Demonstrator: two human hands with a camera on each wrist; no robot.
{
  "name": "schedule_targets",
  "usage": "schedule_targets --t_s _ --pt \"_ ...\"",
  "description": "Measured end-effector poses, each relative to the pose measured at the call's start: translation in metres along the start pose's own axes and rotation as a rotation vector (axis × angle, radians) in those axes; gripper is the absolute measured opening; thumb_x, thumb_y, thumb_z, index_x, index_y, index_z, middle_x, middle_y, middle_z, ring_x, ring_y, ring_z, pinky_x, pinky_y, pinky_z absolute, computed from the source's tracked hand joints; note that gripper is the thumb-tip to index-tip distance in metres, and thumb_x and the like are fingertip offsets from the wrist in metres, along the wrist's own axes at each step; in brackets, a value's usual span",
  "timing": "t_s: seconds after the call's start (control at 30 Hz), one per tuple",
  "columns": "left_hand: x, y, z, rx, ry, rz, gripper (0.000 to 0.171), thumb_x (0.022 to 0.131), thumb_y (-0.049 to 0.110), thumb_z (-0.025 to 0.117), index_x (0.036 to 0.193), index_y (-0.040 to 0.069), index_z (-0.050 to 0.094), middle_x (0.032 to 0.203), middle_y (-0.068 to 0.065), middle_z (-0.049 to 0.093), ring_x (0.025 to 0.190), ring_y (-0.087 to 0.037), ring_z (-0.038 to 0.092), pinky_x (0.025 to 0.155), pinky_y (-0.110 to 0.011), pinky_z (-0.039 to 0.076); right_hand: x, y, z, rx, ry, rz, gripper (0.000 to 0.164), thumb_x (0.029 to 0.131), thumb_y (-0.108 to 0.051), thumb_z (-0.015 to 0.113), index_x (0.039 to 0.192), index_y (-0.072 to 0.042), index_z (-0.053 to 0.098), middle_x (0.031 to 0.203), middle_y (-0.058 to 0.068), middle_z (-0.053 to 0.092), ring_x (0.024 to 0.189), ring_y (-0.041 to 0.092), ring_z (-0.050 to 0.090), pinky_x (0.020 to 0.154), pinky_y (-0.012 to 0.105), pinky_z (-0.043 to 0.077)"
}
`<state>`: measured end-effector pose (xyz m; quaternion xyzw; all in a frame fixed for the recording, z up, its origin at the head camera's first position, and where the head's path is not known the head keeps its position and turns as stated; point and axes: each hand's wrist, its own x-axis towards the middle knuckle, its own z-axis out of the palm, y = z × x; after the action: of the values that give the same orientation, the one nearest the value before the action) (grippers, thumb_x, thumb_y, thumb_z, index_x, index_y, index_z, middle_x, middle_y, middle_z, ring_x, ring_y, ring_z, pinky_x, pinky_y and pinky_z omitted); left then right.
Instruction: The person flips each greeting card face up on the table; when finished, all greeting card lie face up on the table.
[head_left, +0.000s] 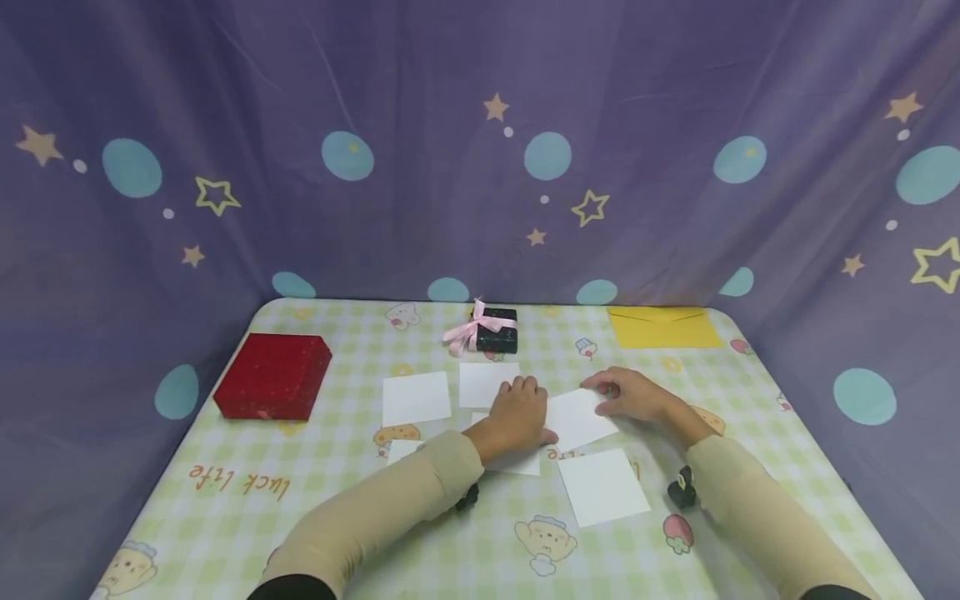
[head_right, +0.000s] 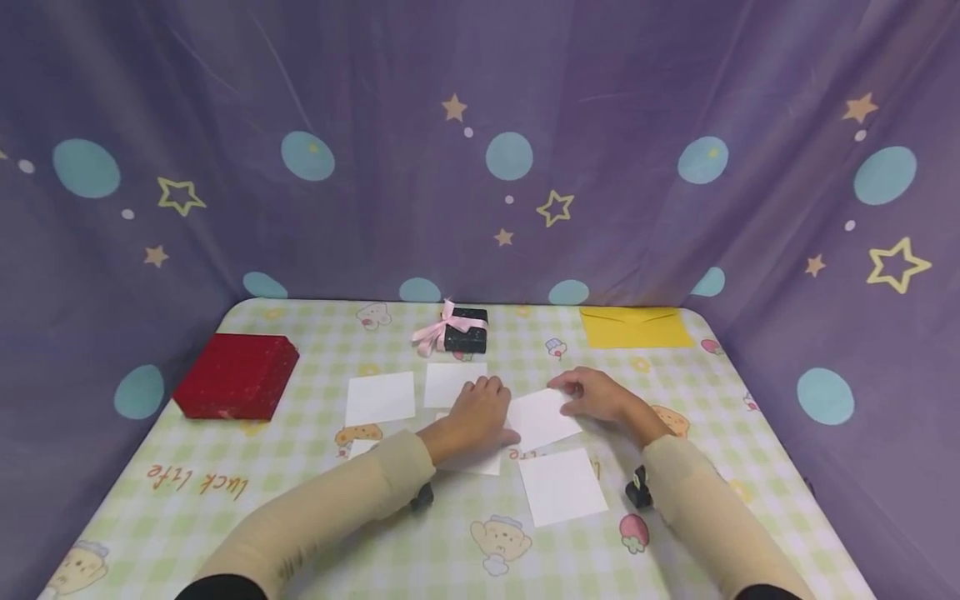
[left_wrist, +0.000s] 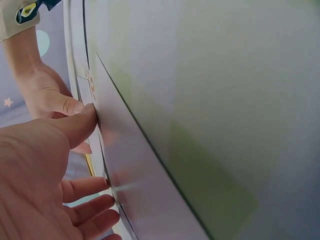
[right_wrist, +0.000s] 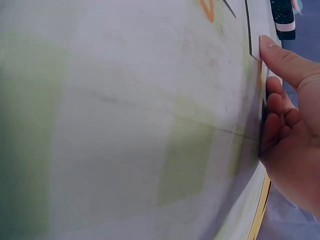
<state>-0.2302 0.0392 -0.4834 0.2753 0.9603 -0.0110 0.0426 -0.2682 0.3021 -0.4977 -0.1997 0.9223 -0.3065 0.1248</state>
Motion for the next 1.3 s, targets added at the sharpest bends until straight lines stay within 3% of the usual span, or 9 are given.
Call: schedule_targets --t_s 0.17,0.33,0.5,0.6,0.7,0.87,1.07,1.2,1.3 --pt "0.003 0.002 -0.004 -0.062 0.013 -0.041 0.074 0.083 0.064 0.073 0.127 0.006 0.059 0.119 -0.008 0.059 0.112 -0.024 0.054 0.095 -0.039 0.046 0.0 -0.002 0.0 0.004 0.027 -0.007 0.044 0.084 -0.013 0.083 0.126 -0.013 0.07 0.102 0.005 0.062 0.093 0.017 0.054 0.081 0.028 0.049" --pt "0.007 0.003 -0.007 -0.141 0.096 -0.023 0.053 0.085 0.044 0.08 0.121 0.01 0.06 0.114 -0.005 0.065 0.105 -0.023 0.062 0.087 -0.037 0.051 0.0 -0.001 0.001 0.024 0.088 -0.013 0.033 0.083 -0.012 0.083 0.111 -0.011 0.067 0.092 0.001 0.059 0.085 0.012 0.052 0.077 0.025 0.047" --pt "0.014 -0.002 -0.017 -0.215 0.305 0.085 0.025 0.092 0.022 0.073 0.115 0.019 0.065 0.101 0.001 0.073 0.089 -0.018 0.069 0.074 -0.032 0.055 -0.003 -0.001 -0.014 0.157 0.181 -0.036 0.016 0.088 -0.011 0.077 0.094 -0.01 0.062 0.077 -0.003 0.051 0.071 0.01 0.049 0.065 0.024 0.043" --pt "0.019 -0.008 -0.026 -0.238 0.461 0.156 0.015 0.093 0.019 0.072 0.107 0.024 0.073 0.093 0.005 0.072 0.081 -0.014 0.068 0.069 -0.03 0.054 -0.006 -0.003 -0.025 0.305 0.214 -0.035 0.012 0.095 -0.014 0.071 0.101 -0.005 0.066 0.073 -0.003 0.055 0.066 0.015 0.053 0.062 0.027 0.047" --pt "0.023 -0.015 -0.031 -0.248 0.544 0.191 0.01 0.093 0.024 0.074 0.101 0.028 0.078 0.091 0.008 0.071 0.08 -0.01 0.068 0.068 -0.027 0.055 -0.007 -0.004 -0.03 0.398 0.201 -0.01 0.028 0.102 -0.023 0.063 0.117 0.001 0.067 0.088 0.003 0.071 0.077 0.016 0.067 0.07 0.032 0.057" --pt "0.029 -0.023 -0.029 -0.26 0.514 0.191 0.014 0.097 0.026 0.07 0.105 0.026 0.08 0.098 0.009 0.077 0.09 -0.007 0.073 0.075 -0.026 0.058 -0.002 -0.009 -0.022 0.412 0.192 0.033 0.04 0.106 -0.03 0.055 0.127 0.003 0.067 0.128 0.023 0.069 0.102 0.019 0.073 0.084 0.038 0.06" --pt "0.033 -0.028 -0.021 -0.35 0.502 0.203 0.017 0.094 0.021 0.074 0.11 0.019 0.078 0.108 0.004 0.079 0.097 -0.01 0.074 0.086 -0.026 0.058 0.012 -0.01 -0.009 0.287 0.228 0.03 0.039 0.104 -0.023 0.06 0.138 -0.005 0.061 0.128 0.025 0.066 0.092 0.03 0.071 0.072 0.035 0.058" --pt "0.033 -0.031 -0.016 -0.423 0.531 0.264 0.024 0.089 0.021 0.079 0.112 0.015 0.077 0.107 0.001 0.079 0.09 -0.009 0.075 0.083 -0.023 0.058 0.019 -0.004 -0.006 0.344 0.165 0.058 0.049 0.103 -0.021 0.06 0.151 -0.011 0.049 0.125 0.025 0.066 0.09 0.025 0.07 0.071 0.032 0.058" --pt "0.034 -0.033 -0.014 -0.472 0.54 0.295 0.026 0.087 0.019 0.08 0.112 0.013 0.076 0.104 -0.001 0.079 0.086 -0.01 0.075 0.079 -0.022 0.058 0.02 0.0 -0.007 0.378 0.183 0.065 0.054 0.102 -0.018 0.062 0.153 -0.012 0.047 0.118 0.025 0.066 0.088 0.024 0.069 0.071 0.032 0.059"
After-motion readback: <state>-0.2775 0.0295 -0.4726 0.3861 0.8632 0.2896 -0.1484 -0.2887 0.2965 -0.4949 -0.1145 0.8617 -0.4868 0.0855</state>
